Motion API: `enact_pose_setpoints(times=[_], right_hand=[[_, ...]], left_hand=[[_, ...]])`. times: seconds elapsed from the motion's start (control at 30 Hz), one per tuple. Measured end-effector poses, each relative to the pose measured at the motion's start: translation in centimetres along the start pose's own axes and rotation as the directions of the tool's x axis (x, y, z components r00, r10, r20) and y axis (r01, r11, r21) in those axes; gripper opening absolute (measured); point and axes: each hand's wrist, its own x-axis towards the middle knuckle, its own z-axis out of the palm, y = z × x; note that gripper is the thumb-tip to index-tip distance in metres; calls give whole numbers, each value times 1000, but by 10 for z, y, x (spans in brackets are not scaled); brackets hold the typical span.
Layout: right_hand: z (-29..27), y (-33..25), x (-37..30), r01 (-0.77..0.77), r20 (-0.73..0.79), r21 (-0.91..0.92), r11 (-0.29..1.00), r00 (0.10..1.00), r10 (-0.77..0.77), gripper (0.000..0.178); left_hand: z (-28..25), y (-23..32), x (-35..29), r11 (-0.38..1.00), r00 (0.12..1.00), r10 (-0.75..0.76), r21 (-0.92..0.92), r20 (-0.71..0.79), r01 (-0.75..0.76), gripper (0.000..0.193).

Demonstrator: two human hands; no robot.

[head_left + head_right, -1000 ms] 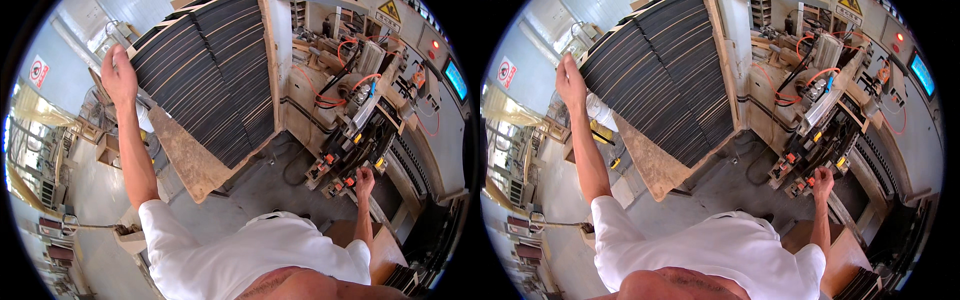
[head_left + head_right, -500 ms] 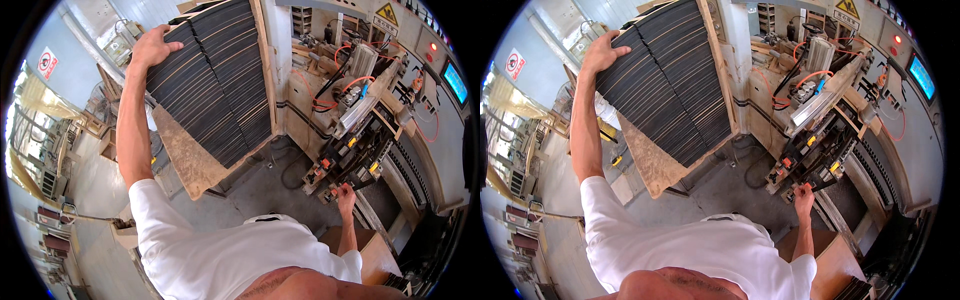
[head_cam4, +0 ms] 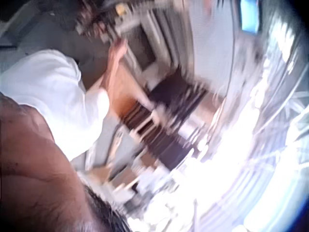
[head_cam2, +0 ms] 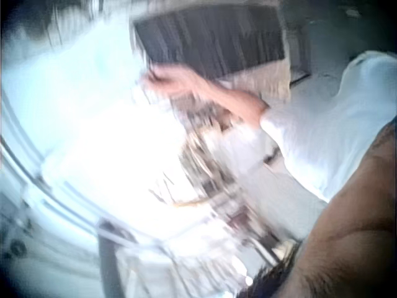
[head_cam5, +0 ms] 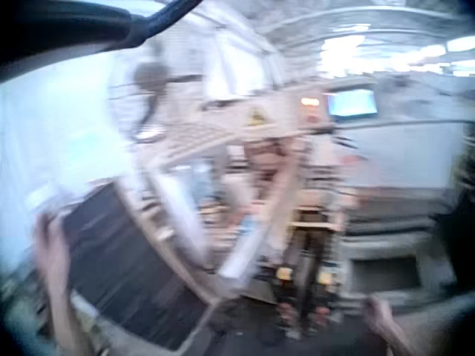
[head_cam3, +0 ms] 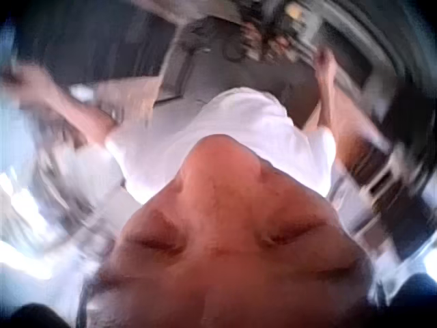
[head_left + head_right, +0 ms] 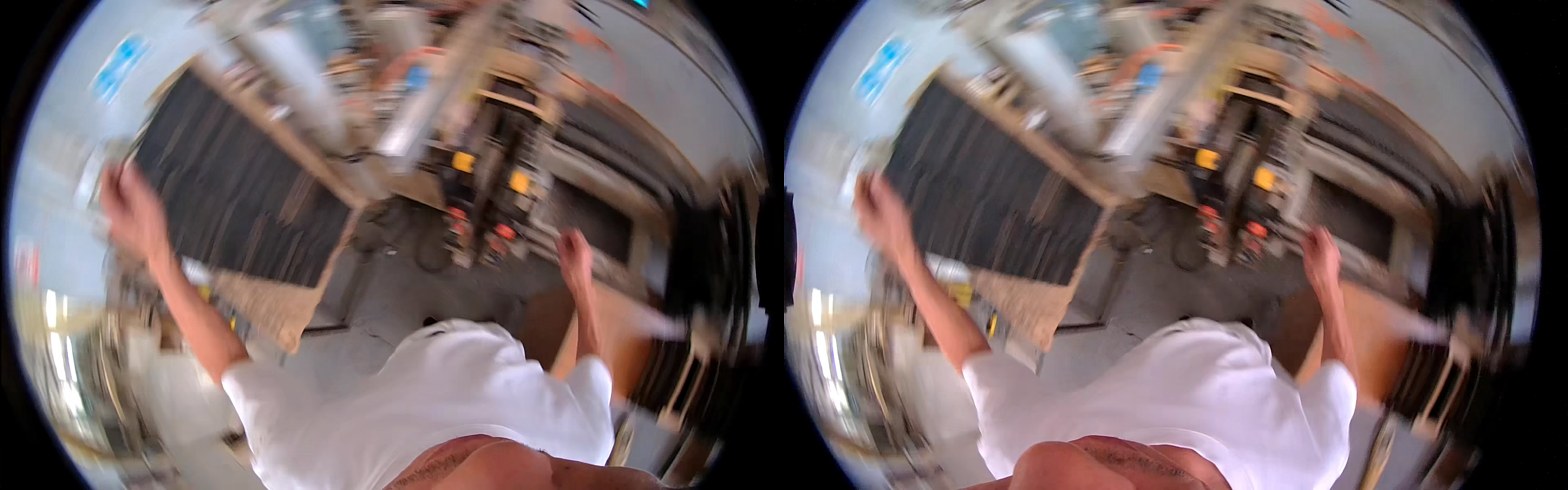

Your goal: The person repeatedly picks up small wooden frames and inserts them into a machine, then removes them and places them onto a stack. The action is performed in a continuous loop throughout the video.

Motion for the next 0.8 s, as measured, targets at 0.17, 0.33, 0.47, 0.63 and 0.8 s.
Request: enact_pose_setpoints(times=[0.17,0.33,0.47,0.63,0.8], right_hand=[[-122,22,-2,95,-227,-317,944,958,-173,20],[-257,79,-32,-140,-468,-723,677,820,-330,27],[-340,89,-107,-638,-603,-692,338,768,215,30],[-344,148,-225,-778,-586,-573,256,608,536,27],[-339,157,-272,-840,-681,-326,435,527,508,27]], left_hand=[[48,93,-208,822,858,336,-565,388,-67,26],[119,144,-407,556,252,191,-316,949,769,28],[140,164,-452,570,80,312,-254,947,782,29],[216,170,-455,499,19,279,-162,960,851,29],[315,229,-437,345,38,197,-105,980,933,30]])
